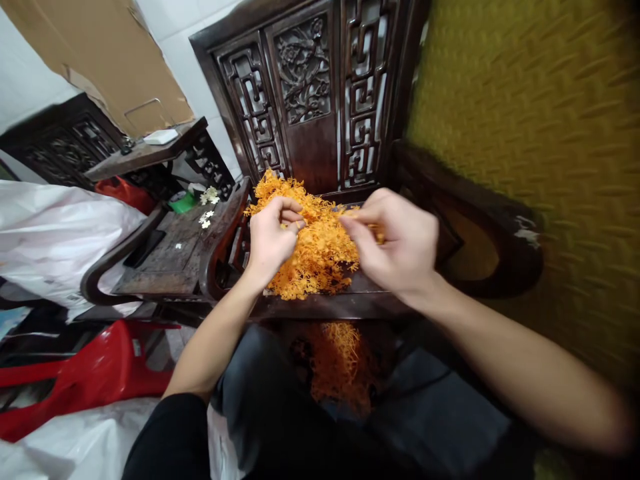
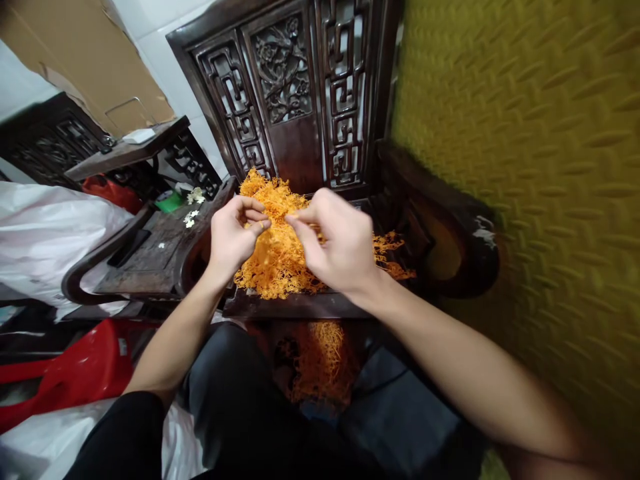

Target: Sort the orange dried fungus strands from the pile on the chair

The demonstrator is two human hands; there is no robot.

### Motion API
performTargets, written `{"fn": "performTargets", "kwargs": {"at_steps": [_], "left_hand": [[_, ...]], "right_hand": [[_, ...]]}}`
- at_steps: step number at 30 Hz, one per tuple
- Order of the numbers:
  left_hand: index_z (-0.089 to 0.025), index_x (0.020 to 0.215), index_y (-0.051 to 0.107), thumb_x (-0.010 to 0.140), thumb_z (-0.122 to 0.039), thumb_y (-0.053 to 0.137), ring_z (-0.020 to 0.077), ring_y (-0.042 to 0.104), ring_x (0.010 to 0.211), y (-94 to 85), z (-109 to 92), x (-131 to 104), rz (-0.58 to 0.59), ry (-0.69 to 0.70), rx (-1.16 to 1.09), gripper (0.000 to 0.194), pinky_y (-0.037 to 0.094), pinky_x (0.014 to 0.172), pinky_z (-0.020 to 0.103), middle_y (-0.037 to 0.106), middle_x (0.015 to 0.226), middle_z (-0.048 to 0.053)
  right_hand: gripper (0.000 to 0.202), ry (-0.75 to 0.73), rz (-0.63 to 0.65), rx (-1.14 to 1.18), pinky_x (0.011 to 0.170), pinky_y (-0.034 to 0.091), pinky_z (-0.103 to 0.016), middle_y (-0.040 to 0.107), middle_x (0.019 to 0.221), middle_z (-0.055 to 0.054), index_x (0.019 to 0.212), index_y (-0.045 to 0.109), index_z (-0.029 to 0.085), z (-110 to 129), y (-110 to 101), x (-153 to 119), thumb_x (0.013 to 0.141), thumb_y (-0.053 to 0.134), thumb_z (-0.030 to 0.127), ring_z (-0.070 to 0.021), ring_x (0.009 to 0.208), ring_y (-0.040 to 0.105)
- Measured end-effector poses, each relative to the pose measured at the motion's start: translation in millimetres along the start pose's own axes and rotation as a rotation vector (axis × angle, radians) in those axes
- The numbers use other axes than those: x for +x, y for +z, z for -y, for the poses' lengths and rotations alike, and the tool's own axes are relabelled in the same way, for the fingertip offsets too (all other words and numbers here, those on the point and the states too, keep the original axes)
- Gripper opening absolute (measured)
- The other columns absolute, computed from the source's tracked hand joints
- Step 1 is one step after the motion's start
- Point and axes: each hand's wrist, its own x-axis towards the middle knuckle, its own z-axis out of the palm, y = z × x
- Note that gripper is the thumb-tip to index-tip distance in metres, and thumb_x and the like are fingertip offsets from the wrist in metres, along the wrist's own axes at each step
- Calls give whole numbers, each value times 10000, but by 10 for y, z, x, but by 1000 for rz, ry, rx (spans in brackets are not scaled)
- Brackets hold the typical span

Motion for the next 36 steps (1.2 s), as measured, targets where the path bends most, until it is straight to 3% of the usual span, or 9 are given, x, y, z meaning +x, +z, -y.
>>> {"fn": "performTargets", "kwargs": {"at_steps": [2, 4, 10, 15, 23, 27, 30, 33, 36], "left_hand": [[-166, 824, 667, 646, -74, 776, 146, 653, 706, -32, 118, 63, -21, -76, -61, 228, 544, 704, 313, 682, 739, 5], [-163, 792, 631, 617, -114, 827, 138, 657, 689, -48, 201, 99, -30, -147, -210, 267, 555, 686, 307, 693, 742, 6], [-157, 898, 632, 703, -220, 840, 212, 741, 1007, -19, 64, 64, 11, -313, -557, 292, 590, 916, 361, 766, 1005, 85], [-188, 1015, 623, 736, -142, 787, 251, 704, 1163, -7, -125, -9, 38, -316, -647, 327, 572, 998, 390, 755, 1106, 74], [-209, 979, 604, 724, -182, 804, 212, 709, 1107, 96, -140, -84, 31, -195, -582, 325, 541, 1006, 382, 731, 1078, 39], [-220, 888, 647, 783, -141, 672, 183, 691, 941, 30, -170, -112, 1, -13, -285, 134, 548, 875, 360, 708, 984, 18], [-205, 786, 699, 821, -109, 575, 196, 643, 964, 2, -267, -174, 137, 151, 42, 160, 503, 927, 369, 690, 948, 42], [-197, 833, 714, 876, -196, 606, 211, 620, 943, 54, -352, -255, 241, 222, 277, 116, 489, 926, 385, 656, 958, 62], [-196, 927, 716, 866, -240, 660, 239, 601, 1013, 116, -373, -301, 173, 291, 388, 94, 480, 976, 412, 617, 1021, 81]], "right_hand": [[168, 24, -283, 90, 567, 414, -321, 556, 747, -9, 810, 534, 245, 75, -81, 60, 910, 665, 279, -153, 609, 538], [177, 154, -342, 209, 514, 404, -306, 624, 859, -24, 847, 517, 255, 126, -141, 85, 902, 678, 303, -131, 568, 541], [194, 821, 274, 769, 346, 301, -234, 706, 757, -11, 1029, 636, 225, 73, -44, -37, 883, 703, 335, -89, 376, 513], [311, 1083, 441, 1164, 323, 153, -197, 770, 930, -91, 1072, 731, 168, -60, 114, -111, 830, 752, 362, -71, 402, 555], [344, 1108, 482, 1180, 321, 169, -184, 724, 813, -36, 1028, 759, 160, -119, 228, -255, 776, 835, 381, -67, 426, 571], [365, 1092, 207, 1078, 326, 181, -190, 748, 902, -56, 996, 747, 183, -125, 241, -244, 735, 867, 409, -57, 431, 554], [365, 1100, 2, 987, 338, 236, -193, 722, 795, -24, 972, 745, 194, -166, 247, -234, 700, 892, 389, -57, 432, 525], [348, 1079, -46, 979, 361, 306, -201, 698, 744, -5, 949, 752, 195, -195, 269, -243, 685, 900, 367, -62, 431, 528], [313, 1031, -72, 932, 392, 373, -219, 741, 869, -37, 919, 755, 185, -184, 295, -249, 694, 894, 353, -61, 437, 551]]}}
